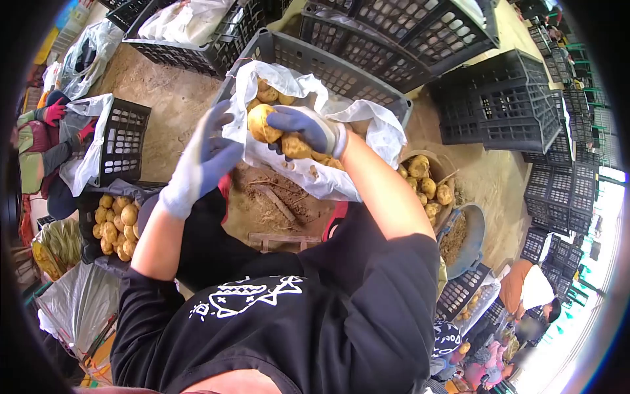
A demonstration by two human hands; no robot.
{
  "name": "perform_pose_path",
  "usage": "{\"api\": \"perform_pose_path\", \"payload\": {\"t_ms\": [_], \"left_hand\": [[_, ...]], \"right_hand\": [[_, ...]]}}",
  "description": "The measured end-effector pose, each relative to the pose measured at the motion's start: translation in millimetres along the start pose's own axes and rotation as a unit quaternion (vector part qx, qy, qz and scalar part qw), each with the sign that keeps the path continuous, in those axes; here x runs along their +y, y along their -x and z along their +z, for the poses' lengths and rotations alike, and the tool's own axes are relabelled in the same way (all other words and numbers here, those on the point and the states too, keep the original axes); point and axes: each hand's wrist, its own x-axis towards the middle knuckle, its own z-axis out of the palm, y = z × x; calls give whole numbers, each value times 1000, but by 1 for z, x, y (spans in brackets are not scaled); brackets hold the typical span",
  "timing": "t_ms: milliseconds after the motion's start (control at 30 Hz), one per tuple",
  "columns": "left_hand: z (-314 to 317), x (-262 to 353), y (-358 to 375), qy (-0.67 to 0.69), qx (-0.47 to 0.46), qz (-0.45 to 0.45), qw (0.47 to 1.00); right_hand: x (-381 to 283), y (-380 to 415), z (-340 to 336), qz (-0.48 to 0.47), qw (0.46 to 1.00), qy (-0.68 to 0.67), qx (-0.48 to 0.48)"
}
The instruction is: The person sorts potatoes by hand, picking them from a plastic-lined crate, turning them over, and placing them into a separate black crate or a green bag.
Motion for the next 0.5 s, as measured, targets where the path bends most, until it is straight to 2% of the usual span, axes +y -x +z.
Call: {"api": "perform_pose_path", "payload": {"t_ms": [67,100,133,167,200,233,300,333,367,433,500], "left_hand": [[11,-8,-2,-68,-60,100,991],[13,-12,-4,-113,-102,131,980],[15,-14,-5,-158,-144,161,963],[18,-14,-3,-161,-149,164,962],[21,-14,0,-148,-158,129,968],[24,-15,2,-135,-167,94,972],[28,-19,5,-146,-167,127,967],[29,-23,6,-154,-163,160,961],[30,-27,6,-157,-167,156,961],[29,-37,3,-266,-149,259,916],[27,-44,2,-242,-166,240,925]], "right_hand": [[1,23,25,-59,992,100,50],[5,33,40,-67,978,168,103],[14,43,51,-119,958,216,144],[21,53,57,-168,923,297,177],[28,62,62,-212,878,374,209],[34,69,67,-213,878,371,213],[31,76,89,-92,882,348,303],[38,75,90,-92,884,341,305],[47,72,88,-119,859,381,319],[77,59,76,-135,818,434,353],[88,54,71,-160,818,414,366]]}}
